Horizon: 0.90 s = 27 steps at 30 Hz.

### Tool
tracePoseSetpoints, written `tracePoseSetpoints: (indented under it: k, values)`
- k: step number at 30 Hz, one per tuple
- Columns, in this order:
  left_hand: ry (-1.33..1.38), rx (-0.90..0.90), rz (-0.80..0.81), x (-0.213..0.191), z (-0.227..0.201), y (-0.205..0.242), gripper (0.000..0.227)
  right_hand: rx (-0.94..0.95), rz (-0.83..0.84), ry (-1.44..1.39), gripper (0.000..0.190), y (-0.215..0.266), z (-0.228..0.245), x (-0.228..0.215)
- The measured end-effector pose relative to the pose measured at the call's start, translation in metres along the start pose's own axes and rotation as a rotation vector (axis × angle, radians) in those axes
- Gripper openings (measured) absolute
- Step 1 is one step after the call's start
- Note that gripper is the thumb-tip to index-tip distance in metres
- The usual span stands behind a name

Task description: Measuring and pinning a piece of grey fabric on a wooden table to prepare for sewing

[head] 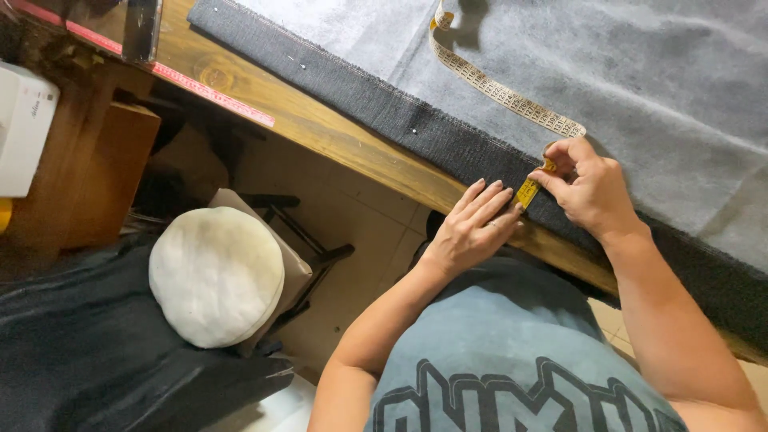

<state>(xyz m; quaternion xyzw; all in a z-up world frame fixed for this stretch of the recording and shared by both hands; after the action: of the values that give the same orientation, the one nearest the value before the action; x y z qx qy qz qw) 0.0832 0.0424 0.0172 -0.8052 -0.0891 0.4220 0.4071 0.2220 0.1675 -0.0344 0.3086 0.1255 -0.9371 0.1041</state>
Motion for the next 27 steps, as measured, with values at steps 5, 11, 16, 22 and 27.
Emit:
tracePoseSetpoints:
  k: [5, 11, 16, 22, 27]
  values:
    - [-0.023, 0.046, -0.004, -0.003, -0.005, -0.003, 0.022, 0.261, -0.141, -0.18, 0.052, -0.005, -0.015, -0.007]
    - [-0.115, 0.061, 0.0, -0.002, -0.009, -0.005, 0.018, 0.335, -0.304, -0.278, 0.037, -0.001, -0.037, -0.012]
    - [-0.129, 0.056, 0.022, -0.002, -0.009, -0.007, 0.02, 0.314, -0.377, -0.271, 0.027, -0.003, -0.037, -0.018]
    - [-0.083, 0.033, 0.026, 0.0, -0.007, -0.001, 0.019, 0.316, -0.37, -0.319, 0.025, -0.002, -0.034, -0.017]
    - [-0.09, 0.034, 0.031, 0.001, -0.006, 0.0, 0.021, 0.297, -0.386, -0.292, 0.026, 0.0, -0.04, -0.016]
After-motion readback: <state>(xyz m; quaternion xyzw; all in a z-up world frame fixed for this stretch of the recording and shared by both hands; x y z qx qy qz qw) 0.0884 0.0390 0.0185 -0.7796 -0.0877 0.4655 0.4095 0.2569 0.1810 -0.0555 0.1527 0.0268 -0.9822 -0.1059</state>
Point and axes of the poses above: each hand's wrist, its own y-axis away from the middle knuckle, its own x-axis out of the palm, z = x × y, the point moved 9 cm from there along -y, towards the middle knuckle, and after that the axes turned 11 degrees about -z, right-handed, at the moved point
